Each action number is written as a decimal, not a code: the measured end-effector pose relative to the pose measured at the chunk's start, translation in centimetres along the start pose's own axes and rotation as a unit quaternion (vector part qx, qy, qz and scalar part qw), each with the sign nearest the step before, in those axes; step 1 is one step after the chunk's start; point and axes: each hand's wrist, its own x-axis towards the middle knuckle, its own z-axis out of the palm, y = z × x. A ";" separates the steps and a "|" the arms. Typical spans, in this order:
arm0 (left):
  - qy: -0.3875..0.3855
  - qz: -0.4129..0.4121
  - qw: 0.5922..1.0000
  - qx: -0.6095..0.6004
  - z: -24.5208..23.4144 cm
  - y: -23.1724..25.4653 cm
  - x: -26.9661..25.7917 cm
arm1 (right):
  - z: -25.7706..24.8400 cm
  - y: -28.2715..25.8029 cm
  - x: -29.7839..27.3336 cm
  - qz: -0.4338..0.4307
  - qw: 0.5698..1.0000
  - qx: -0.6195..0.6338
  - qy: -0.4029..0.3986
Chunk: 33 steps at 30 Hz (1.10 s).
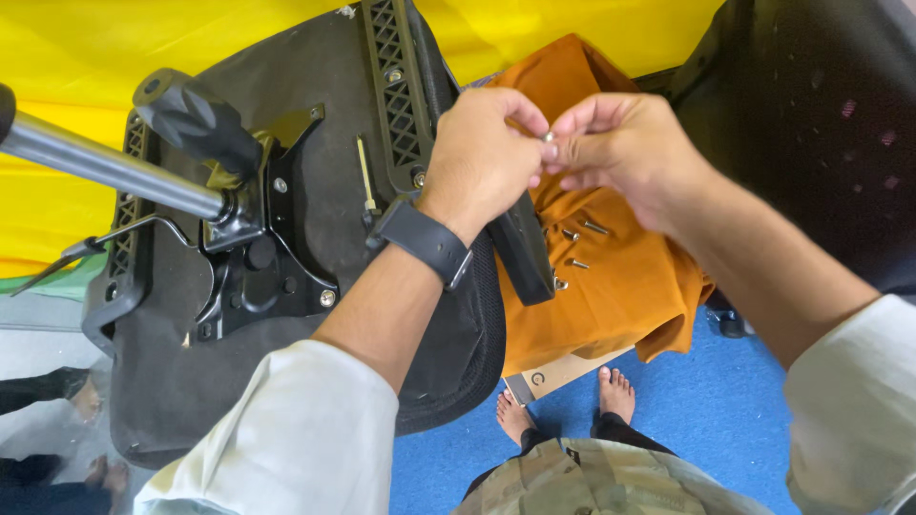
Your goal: The person uses a screwdriver to fasten screws into the underside of an overturned office chair seat, securing the metal mounting plate and plastic frame. They repeatedly insert and tighten screws at multiple points around the seat base.
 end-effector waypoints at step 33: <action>-0.010 0.334 0.848 0.413 1.0 -5.3 -1.6 | -5.8 14.6 1.3 -0.007 0.912 -0.407 -0.046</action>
